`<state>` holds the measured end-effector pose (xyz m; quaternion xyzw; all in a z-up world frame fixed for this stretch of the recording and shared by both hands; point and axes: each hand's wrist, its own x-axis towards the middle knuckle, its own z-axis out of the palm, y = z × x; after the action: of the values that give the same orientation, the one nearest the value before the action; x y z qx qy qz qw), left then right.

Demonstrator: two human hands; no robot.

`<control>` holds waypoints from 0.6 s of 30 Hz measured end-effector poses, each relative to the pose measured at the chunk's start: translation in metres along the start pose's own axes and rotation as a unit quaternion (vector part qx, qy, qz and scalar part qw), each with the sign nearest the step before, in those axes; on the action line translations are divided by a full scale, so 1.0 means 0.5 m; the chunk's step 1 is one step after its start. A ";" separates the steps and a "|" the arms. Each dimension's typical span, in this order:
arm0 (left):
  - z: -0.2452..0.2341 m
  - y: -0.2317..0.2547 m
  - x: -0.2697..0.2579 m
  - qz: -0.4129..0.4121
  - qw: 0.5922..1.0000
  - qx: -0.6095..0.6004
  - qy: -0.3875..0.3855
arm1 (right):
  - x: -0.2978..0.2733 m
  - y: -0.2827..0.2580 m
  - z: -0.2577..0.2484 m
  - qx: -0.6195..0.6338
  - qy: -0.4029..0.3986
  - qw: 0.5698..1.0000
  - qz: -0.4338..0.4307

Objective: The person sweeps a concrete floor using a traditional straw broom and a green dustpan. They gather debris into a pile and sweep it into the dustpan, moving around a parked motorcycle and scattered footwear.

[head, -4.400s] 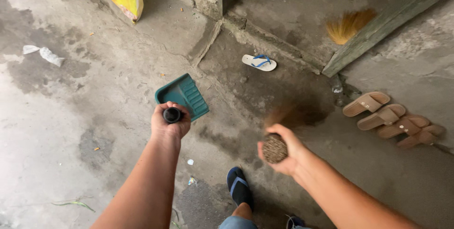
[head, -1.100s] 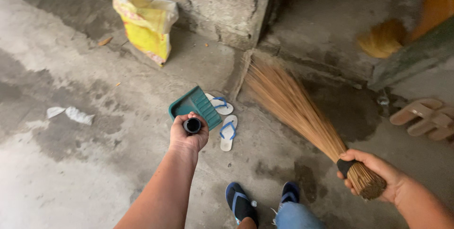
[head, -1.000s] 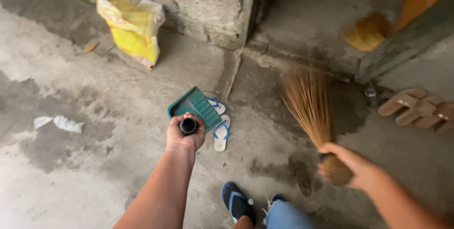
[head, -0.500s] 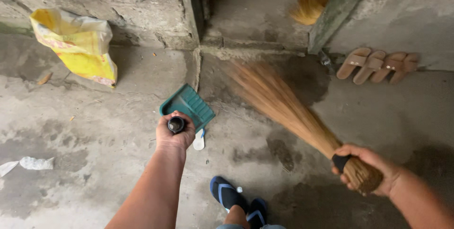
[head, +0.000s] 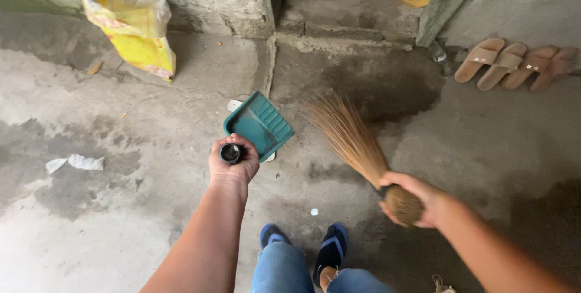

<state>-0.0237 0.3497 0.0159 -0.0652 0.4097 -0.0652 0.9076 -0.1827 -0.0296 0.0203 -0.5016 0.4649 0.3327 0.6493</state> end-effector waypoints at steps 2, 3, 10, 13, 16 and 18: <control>-0.003 0.036 -0.020 0.011 1.000 -0.002 0.011 | -0.048 0.000 -0.058 -0.022 -0.012 0.999 -0.036; -0.004 0.057 -0.028 0.011 1.000 -0.003 0.015 | -0.067 -0.001 -0.087 -0.021 -0.023 0.998 -0.051; -0.022 0.210 -0.077 0.040 0.999 -0.008 0.033 | 0.027 -0.027 0.054 0.084 0.083 0.984 -0.132; -0.039 0.296 -0.098 0.036 0.999 0.018 0.013 | 0.109 -0.035 0.247 0.134 0.043 0.986 -0.091; -0.060 0.380 -0.125 0.016 0.999 0.020 0.036 | 0.126 0.019 0.384 0.064 -0.005 0.998 -0.017; -0.071 0.435 -0.141 0.014 0.999 0.018 0.039 | 0.089 0.068 0.394 0.049 -0.029 0.998 -0.018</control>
<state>-0.0825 0.5732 0.0071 -0.0401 0.4443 -0.0628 0.8928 -0.1444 0.1677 -0.0204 -0.4672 0.4526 0.3124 0.6923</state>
